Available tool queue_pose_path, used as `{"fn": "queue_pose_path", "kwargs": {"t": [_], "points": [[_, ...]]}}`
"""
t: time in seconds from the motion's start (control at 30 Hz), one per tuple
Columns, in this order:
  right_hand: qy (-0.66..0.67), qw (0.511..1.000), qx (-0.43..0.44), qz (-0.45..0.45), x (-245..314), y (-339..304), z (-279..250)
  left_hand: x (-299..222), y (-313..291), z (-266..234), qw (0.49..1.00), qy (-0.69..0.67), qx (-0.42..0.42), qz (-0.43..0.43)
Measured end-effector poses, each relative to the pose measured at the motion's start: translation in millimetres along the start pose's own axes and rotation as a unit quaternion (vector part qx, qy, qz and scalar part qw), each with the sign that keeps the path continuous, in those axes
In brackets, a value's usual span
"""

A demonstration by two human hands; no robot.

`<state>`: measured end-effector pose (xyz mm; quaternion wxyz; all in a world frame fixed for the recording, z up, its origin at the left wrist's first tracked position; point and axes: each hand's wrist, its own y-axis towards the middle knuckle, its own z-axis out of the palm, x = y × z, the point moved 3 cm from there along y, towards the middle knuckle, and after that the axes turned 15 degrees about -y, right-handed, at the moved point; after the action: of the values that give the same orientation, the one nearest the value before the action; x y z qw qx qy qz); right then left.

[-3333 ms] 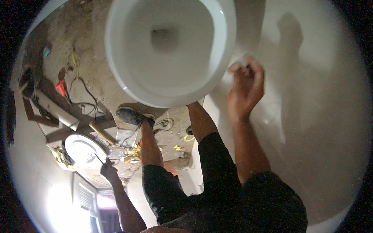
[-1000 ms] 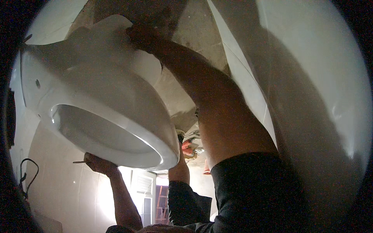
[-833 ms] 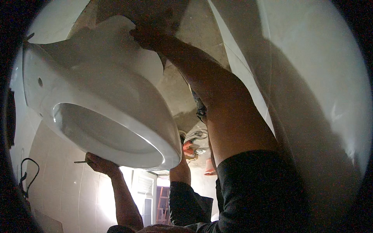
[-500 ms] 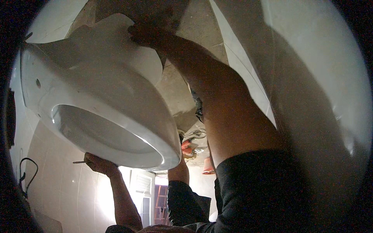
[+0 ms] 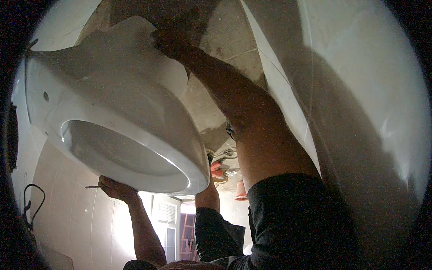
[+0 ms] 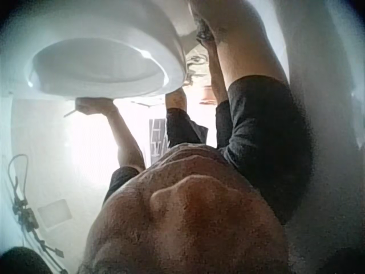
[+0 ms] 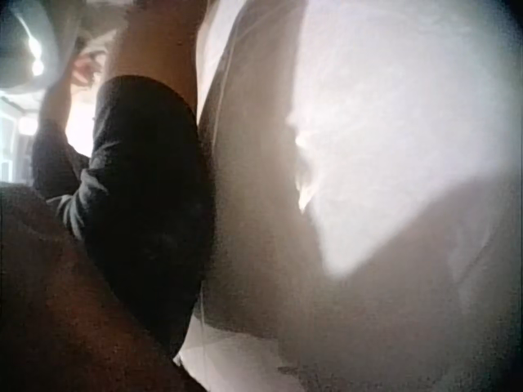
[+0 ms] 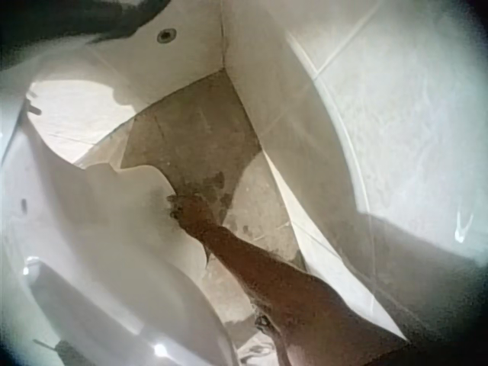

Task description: The person places a toilet tank onto the bowl and secures it before wrapping thread seal tape around a plumbing valve.

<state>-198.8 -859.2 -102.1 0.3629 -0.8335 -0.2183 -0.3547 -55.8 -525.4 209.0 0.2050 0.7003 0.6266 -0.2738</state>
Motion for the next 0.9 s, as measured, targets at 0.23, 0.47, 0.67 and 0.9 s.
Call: {"fn": "queue_pose_path", "kwargs": {"t": [0.23, 0.47, 0.67, 0.9], "points": [[-0.081, 0.987, -0.118, -0.072, -7.9, 1.7, 8.4, 3.7, 2.6, -2.8, 0.999, 0.025, 0.018, 0.021], [0.009, 0.987, -0.156, 0.020, -0.1, -10.2, 3.8, 6.3, 3.9, -6.3, 0.997, 0.068, 0.024, 0.036], [0.017, 0.991, -0.136, 0.003, -10.0, -4.0, 12.0, 4.2, 3.8, -3.2, 0.996, 0.078, 0.018, 0.027], [-0.029, 0.976, -0.214, -0.018, -19.3, 1.1, 26.5, 2.0, 1.2, 1.2, 0.998, 0.060, 0.017, 0.017]]}}
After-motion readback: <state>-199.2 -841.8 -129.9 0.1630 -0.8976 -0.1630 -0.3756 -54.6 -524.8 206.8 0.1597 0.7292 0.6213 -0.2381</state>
